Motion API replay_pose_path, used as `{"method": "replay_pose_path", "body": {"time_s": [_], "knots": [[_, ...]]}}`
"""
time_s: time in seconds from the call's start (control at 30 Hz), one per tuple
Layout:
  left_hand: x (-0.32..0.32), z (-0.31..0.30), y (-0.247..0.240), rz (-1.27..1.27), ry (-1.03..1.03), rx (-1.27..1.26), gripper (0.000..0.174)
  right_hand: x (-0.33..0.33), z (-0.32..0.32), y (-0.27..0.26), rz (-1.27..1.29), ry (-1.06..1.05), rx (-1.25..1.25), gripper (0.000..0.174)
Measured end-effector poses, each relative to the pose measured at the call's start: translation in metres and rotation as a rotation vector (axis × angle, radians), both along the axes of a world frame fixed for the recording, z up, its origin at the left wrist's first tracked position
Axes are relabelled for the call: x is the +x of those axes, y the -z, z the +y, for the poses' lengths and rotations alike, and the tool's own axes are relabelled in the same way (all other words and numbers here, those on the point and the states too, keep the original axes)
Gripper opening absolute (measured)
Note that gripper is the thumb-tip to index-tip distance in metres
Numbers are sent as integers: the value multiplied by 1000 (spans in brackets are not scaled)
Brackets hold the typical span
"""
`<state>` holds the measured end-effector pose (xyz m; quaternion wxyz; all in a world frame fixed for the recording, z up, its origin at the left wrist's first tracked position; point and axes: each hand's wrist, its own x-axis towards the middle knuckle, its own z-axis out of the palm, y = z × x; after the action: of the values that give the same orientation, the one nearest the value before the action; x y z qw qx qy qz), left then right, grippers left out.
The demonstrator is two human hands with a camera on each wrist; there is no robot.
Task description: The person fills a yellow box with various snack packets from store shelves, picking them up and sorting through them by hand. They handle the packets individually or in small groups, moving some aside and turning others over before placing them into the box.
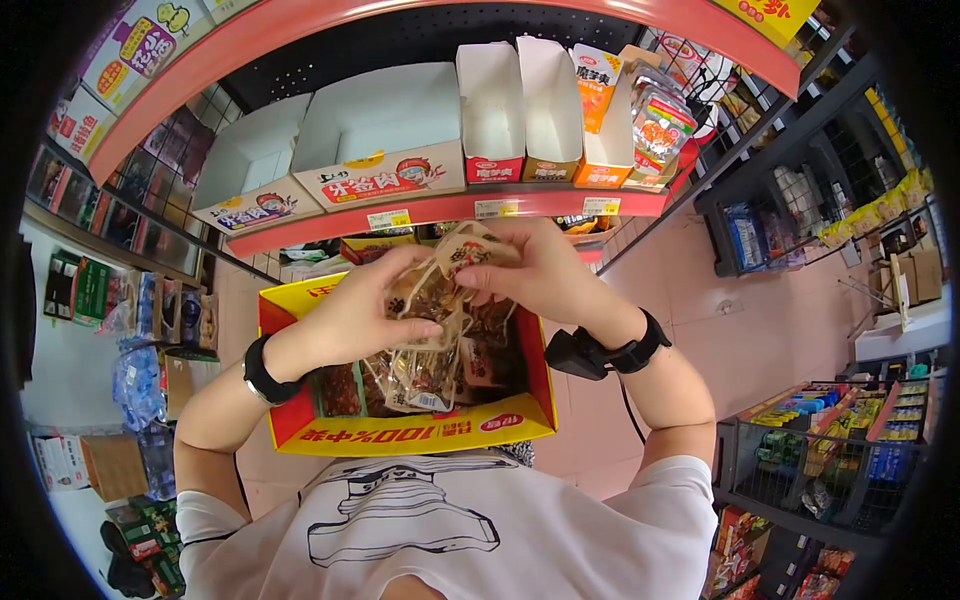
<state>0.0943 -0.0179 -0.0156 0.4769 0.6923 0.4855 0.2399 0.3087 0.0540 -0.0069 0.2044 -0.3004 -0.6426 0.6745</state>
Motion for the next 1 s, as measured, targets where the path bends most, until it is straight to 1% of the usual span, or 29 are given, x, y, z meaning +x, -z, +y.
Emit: {"method": "replay_pose_path", "body": {"time_s": [0.03,0.07,0.1,0.13,0.2,0.23,0.27,0.3,0.33,0.37,0.4,0.5,0.57,0.6,0.67,0.7,0.77,0.8,0.87,0.93,1.0], "knots": [[0,0,0,-1,2,4,62,2,3,-3,17,39,6,25],[1,0,0,-119,-83,36,64,4,6,-6,34,77,13,23],[0,0,0,-237,-169,69,67,8,13,-9,119,97,189,19],[-2,1,0,-238,-170,73,67,8,17,-20,140,163,287,17],[-12,3,5,-186,-261,60,66,19,38,-30,92,380,439,16],[-15,2,6,-254,-271,30,60,23,54,-32,93,485,559,17],[-18,2,6,-255,-269,36,60,25,72,-32,94,592,680,18],[-21,2,5,-218,-244,6,55,24,88,-32,95,595,687,18],[-22,3,4,-179,-219,-22,51,23,105,-31,145,665,721,19],[-22,2,4,-188,-217,1,40,22,120,-30,198,734,756,20],[-22,1,4,-188,-212,10,40,18,132,-29,201,737,765,20],[-20,-2,1,-208,-171,-14,32,-2,162,-25,182,781,728,23],[-21,-3,-1,-157,-145,-18,29,-13,178,-18,11,819,864,25],[-21,-3,-2,-138,-143,-25,28,-17,184,-15,15,833,870,25],[-23,-5,0,-145,-145,-7,27,-24,192,-11,-144,844,1052,26],[-24,-5,1,-159,-160,3,26,-27,189,-14,-139,855,1054,26],[-29,-5,1,-137,-140,-10,26,-31,183,-20,-481,775,985,28],[-30,-5,2,-126,-133,-32,26,-32,184,-19,-479,777,986,28],[-31,-4,1,-123,-137,-26,26,-36,191,-13,-580,680,1002,31],[-31,-4,1,-111,-131,-4,25,-41,197,-12,-599,646,1002,32],[-29,-4,1,-90,-123,-8,24,-44,201,-13,-631,564,1093,32]]}}
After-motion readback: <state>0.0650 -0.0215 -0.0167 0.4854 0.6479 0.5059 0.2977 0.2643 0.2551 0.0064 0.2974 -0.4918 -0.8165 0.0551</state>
